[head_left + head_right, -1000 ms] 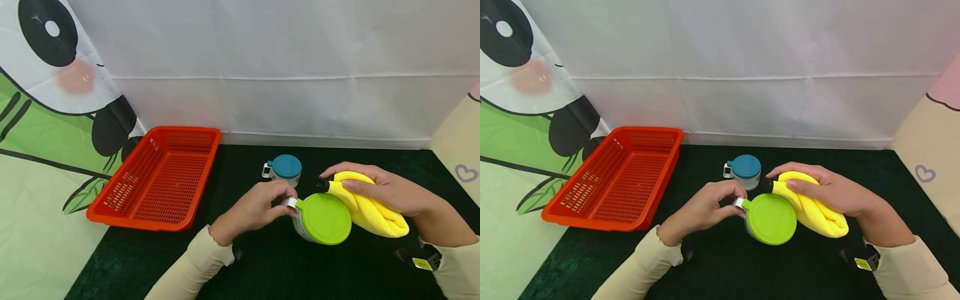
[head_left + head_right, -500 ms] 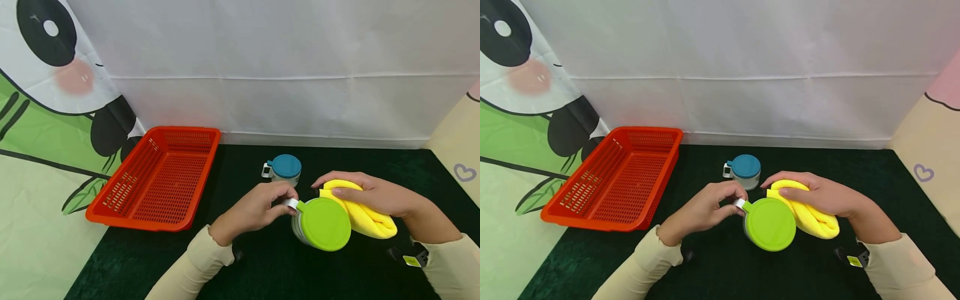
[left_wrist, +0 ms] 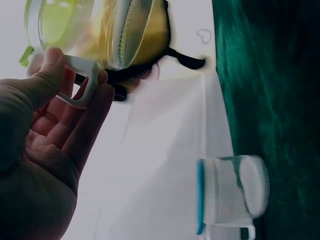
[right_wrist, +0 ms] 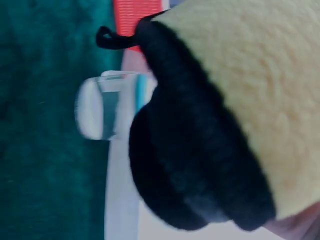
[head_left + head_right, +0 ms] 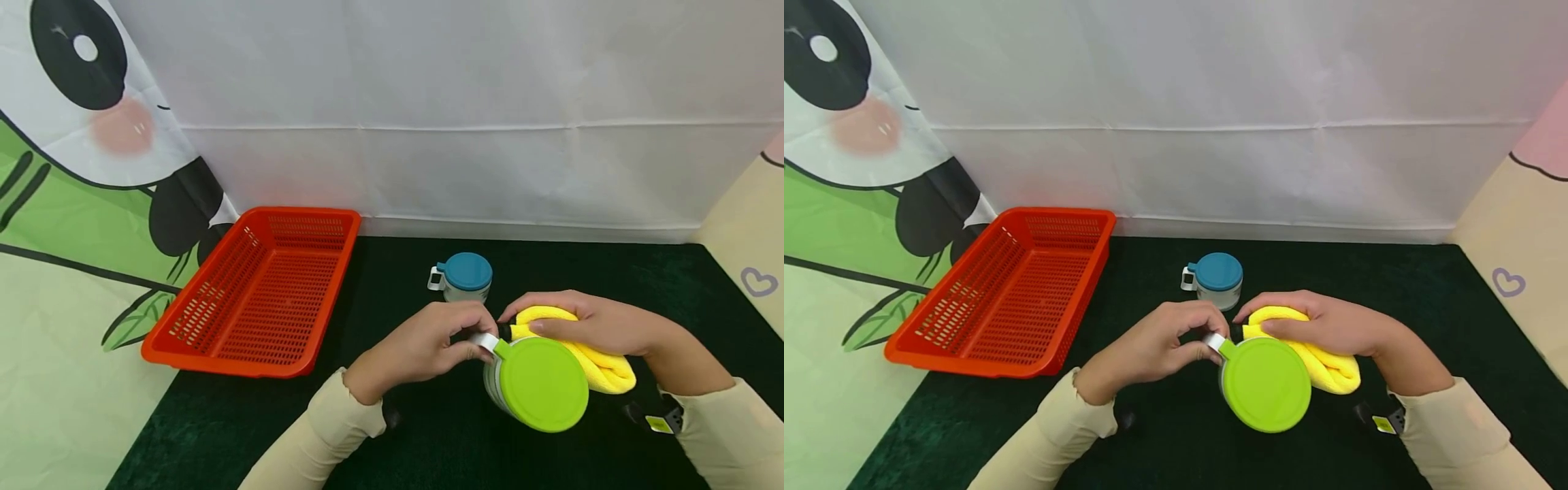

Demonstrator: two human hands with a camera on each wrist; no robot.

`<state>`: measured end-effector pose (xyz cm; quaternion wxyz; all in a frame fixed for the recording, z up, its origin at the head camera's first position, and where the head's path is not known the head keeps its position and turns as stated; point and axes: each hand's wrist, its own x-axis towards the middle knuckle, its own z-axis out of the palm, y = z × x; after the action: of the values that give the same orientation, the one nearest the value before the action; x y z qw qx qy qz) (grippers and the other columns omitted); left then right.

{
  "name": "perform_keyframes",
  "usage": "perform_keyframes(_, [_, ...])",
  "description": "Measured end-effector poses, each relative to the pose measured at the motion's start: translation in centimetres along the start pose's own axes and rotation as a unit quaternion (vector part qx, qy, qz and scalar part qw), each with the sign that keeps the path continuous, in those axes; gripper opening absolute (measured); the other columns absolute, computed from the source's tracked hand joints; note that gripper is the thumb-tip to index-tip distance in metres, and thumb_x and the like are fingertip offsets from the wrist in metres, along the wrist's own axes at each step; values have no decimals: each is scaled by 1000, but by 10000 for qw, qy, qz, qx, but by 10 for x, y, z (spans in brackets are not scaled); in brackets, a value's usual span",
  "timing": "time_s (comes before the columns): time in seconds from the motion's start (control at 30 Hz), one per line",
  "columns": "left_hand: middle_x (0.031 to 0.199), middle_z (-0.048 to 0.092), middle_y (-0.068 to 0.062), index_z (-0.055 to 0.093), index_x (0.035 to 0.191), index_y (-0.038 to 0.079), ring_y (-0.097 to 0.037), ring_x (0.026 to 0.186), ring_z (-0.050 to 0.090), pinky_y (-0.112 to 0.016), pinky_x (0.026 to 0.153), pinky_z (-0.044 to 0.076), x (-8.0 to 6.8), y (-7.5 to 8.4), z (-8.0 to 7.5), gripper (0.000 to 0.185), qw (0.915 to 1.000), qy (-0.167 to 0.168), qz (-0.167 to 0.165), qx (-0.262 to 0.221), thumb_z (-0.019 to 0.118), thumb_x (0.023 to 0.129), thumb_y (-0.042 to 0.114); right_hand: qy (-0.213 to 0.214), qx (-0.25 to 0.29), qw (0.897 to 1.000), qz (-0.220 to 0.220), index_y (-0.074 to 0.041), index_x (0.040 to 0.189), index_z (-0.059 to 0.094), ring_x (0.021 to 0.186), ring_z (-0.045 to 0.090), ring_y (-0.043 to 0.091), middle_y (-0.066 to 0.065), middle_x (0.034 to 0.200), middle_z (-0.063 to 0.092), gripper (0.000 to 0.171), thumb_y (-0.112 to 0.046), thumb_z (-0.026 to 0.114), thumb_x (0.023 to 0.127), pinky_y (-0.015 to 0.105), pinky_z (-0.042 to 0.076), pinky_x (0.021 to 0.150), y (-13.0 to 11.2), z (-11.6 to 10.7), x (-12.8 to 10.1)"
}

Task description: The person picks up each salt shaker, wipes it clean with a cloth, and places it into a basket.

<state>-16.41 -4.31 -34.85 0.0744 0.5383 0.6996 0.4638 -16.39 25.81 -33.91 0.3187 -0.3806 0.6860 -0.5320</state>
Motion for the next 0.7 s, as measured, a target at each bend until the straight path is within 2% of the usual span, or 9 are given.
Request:
perform_keyframes(0.13, [105,65,2,63,107,9,-5,92,56,-27,88,56,-1,-10,-1,22,9998,12,-113,-174,74,92,-2,17,-197,9995,-252,-5,146,46,66,69,29,12,101,61,42,7,32,108,42,60,55,-16,-2,-10])
perform_keyframes(0.27, [106,65,3,64,107,11,-5,92,56,-25,88,55,0,-13,0,22,9999,-33,-19,-117,75,92,-1,27,-371,9990,-233,-5,145,47,65,68,29,11,101,60,42,9,34,107,39,59,56,-27,-2,-13])
perform_keyframes(0.37, [107,65,4,64,107,11,-3,93,56,-23,89,54,1,-11,1,21,9999,-91,27,-55,75,92,1,-22,-252,9996,-106,-6,145,48,67,68,29,13,106,60,40,5,36,108,38,60,58,-17,-2,-6])
perform_keyframes(0.47, [110,66,2,64,108,10,-3,95,56,-24,91,54,0,-10,2,21,9999,-90,57,-74,75,92,2,-130,110,9998,-84,-6,147,46,70,69,29,20,114,59,39,1,33,110,40,61,60,2,-1,4])
perform_keyframes(0.6, [109,67,0,64,108,8,-5,95,58,-27,90,56,-2,-12,0,21,9998,28,3,-186,75,92,1,184,382,9989,205,-9,149,44,74,70,36,27,119,57,39,-6,30,113,44,62,65,17,3,7])
perform_keyframes(0.7, [108,67,-2,64,108,7,-7,96,61,-28,90,56,-4,-19,-2,20,9991,219,-218,-288,74,92,-1,694,315,9964,358,-12,150,43,73,70,39,27,113,57,39,-10,32,113,46,62,65,15,5,2])
